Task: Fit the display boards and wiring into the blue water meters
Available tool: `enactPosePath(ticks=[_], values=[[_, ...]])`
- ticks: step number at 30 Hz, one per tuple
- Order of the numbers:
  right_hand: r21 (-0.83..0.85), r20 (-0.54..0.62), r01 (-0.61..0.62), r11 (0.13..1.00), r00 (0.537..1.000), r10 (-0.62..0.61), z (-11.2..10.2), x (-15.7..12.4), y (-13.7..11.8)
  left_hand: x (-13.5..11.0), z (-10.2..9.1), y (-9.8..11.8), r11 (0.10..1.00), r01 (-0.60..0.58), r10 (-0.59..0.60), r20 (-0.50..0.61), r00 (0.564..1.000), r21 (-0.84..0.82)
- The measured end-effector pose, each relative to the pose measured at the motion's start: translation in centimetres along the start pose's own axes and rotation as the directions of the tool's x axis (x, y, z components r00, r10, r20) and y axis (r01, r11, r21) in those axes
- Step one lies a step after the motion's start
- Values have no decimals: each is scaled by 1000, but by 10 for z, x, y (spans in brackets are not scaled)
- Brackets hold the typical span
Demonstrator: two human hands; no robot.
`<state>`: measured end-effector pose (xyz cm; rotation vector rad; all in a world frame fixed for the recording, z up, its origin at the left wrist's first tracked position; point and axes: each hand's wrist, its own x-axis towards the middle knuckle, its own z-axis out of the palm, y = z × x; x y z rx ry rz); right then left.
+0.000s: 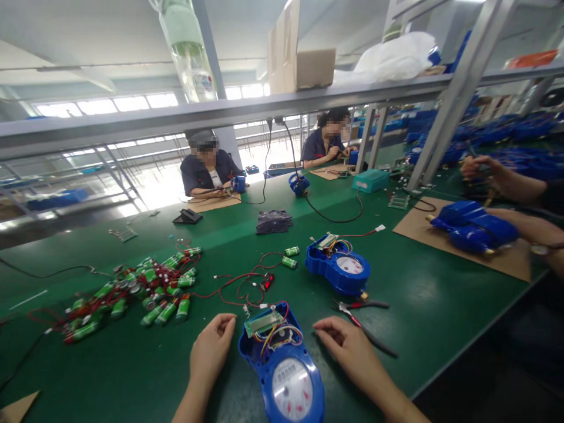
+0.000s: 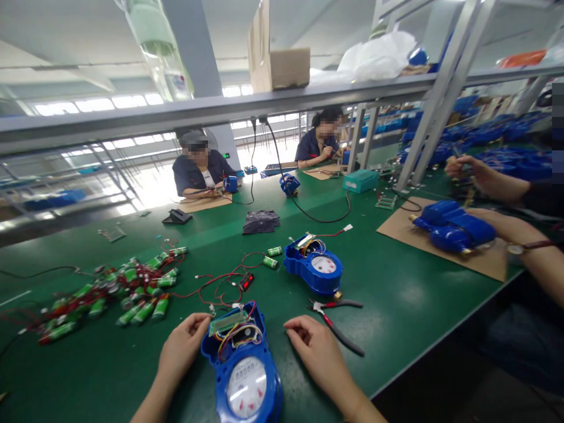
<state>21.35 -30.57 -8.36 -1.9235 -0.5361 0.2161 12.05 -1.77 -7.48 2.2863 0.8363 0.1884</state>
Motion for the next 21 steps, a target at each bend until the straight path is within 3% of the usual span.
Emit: enactPosePath(ticks=[21], values=[[-15,17,-9,1000,1000,9,-1,-1,2,4,2,-6,1000,-6,6,20,1000,-10]])
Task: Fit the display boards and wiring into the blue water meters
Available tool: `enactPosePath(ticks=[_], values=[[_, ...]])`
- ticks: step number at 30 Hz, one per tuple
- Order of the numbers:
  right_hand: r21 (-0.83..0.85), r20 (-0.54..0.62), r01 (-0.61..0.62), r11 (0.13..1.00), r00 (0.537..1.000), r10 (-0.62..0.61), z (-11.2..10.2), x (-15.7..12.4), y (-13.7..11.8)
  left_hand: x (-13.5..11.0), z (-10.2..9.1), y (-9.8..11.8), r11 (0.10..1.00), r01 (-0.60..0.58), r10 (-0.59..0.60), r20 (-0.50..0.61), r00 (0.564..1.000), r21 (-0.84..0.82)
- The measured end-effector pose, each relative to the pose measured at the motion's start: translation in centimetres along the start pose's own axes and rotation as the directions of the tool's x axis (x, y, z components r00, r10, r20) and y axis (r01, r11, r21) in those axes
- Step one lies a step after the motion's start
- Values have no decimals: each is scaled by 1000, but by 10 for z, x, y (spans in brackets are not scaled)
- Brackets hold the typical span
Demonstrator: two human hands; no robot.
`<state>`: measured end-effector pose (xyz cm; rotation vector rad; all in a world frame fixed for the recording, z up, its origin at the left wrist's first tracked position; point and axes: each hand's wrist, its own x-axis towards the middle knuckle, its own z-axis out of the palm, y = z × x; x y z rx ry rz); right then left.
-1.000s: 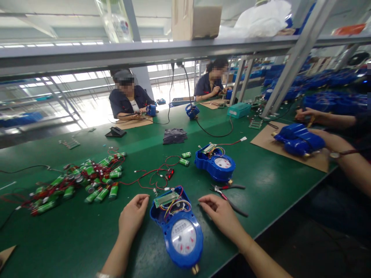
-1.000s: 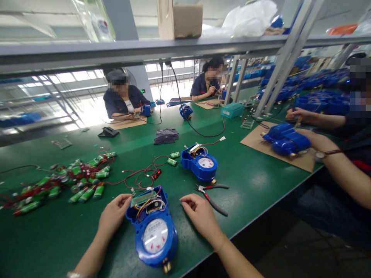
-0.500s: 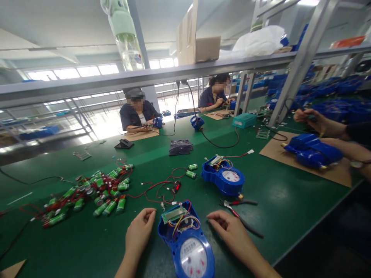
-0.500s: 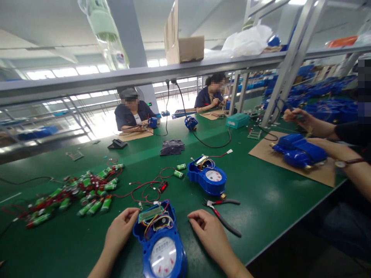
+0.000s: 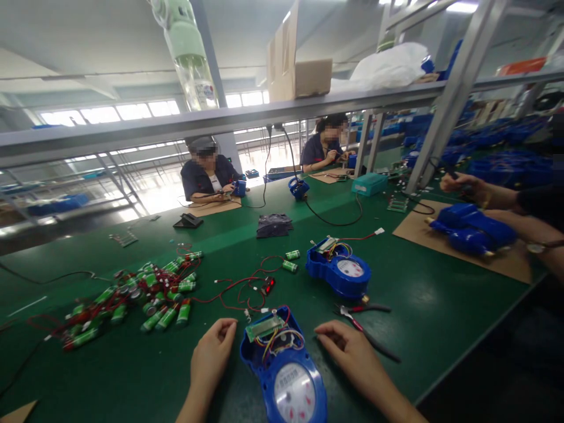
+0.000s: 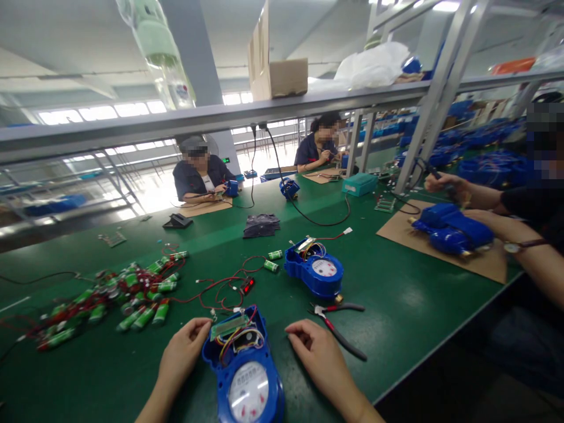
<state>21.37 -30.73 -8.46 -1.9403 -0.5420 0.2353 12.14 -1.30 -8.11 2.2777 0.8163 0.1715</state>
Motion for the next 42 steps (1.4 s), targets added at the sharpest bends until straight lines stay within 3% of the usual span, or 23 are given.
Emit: enactPosePath(ticks=[42], values=[[-36,-13,45,998,999,-46,-1,-2,-5,-3,-4,4,1000,-3,3,-45,999,-11]])
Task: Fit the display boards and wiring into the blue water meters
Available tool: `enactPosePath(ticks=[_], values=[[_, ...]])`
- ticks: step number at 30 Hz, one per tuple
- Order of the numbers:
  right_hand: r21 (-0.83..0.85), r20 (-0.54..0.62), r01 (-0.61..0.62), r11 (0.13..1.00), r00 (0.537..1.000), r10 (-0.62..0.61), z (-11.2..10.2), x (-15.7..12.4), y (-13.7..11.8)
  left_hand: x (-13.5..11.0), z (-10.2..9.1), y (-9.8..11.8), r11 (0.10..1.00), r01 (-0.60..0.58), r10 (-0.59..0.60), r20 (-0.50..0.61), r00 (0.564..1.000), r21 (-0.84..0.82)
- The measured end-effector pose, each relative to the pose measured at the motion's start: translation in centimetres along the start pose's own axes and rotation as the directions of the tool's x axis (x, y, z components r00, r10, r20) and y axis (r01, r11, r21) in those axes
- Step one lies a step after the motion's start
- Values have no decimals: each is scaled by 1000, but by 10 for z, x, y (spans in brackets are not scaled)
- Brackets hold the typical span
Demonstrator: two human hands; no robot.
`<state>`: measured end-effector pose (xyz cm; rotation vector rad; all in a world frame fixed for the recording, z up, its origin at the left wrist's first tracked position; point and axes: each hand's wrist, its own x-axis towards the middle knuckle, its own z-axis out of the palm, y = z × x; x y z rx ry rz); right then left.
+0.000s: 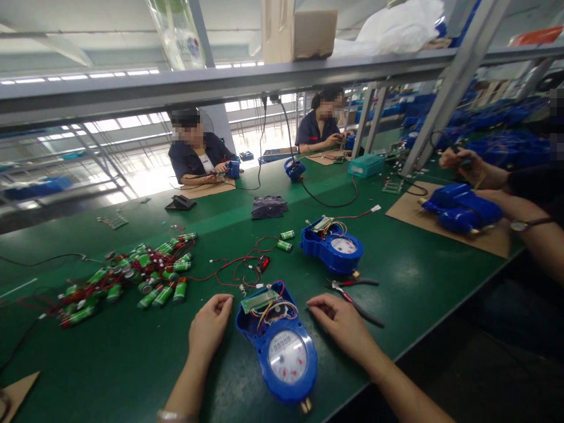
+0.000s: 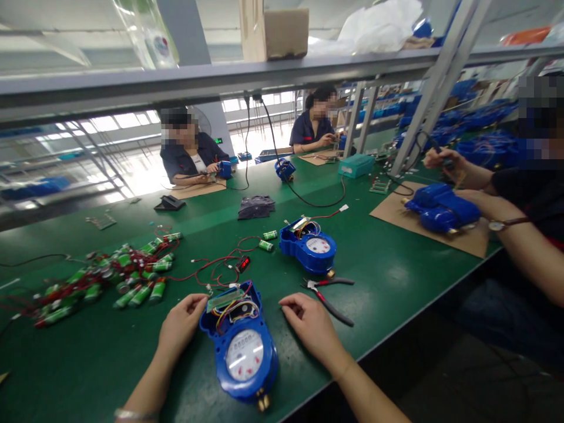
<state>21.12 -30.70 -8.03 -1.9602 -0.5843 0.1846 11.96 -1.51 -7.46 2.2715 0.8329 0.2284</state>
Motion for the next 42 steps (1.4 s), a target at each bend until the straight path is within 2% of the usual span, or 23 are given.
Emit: enactPosePath(ticks=[42], values=[[-32,22,-23,999,999,23,0,3,0,1,3,-1,999,-39,39,-6,999,-26]])
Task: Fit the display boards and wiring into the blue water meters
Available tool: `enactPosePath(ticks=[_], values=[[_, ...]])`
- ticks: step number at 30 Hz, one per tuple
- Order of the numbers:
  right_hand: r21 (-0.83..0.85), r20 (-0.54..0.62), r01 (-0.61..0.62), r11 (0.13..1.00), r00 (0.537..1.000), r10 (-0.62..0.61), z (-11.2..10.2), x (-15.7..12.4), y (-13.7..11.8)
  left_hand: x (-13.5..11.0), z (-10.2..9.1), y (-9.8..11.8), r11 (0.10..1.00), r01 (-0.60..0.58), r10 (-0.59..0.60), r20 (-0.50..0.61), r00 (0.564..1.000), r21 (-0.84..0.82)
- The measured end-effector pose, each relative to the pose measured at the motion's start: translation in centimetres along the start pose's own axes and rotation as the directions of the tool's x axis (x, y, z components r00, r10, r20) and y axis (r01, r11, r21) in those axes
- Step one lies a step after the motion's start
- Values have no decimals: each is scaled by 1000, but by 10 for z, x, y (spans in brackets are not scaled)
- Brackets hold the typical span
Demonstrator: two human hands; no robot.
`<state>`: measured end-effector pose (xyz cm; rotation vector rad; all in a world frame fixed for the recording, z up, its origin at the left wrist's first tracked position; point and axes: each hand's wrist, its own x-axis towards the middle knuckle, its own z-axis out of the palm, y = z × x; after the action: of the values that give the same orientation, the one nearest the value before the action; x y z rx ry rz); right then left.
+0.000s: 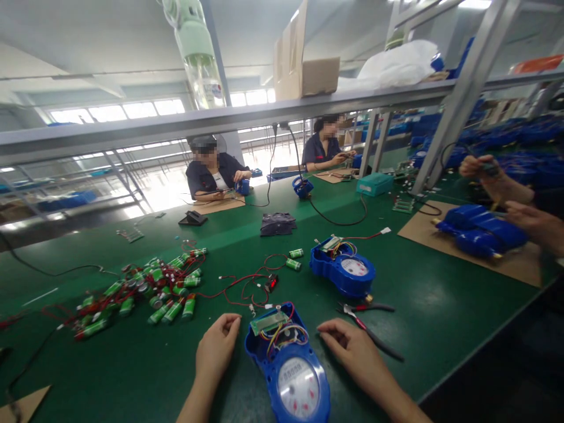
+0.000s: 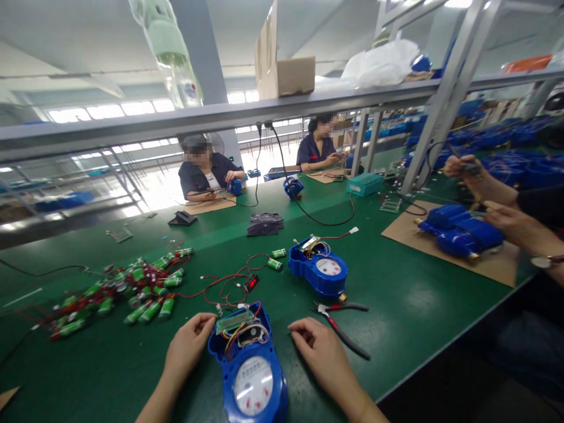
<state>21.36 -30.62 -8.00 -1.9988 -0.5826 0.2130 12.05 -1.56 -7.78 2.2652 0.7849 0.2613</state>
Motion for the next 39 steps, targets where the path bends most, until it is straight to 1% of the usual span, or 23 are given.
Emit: enactPosePath(ticks=[11,20,39], values=[[6,1,0,1000,1000,0,1,0,3,1,1,-1,1000,13,-13,21,1000,-5],[28,9,-2,1000,1000,1,0,0,0,-1,-1,1,1000,18,-18,29,999,-3],[11,12,-11,1000,1000,11,0,1,2,1,0,0,1000,28,-28,46,999,2]])
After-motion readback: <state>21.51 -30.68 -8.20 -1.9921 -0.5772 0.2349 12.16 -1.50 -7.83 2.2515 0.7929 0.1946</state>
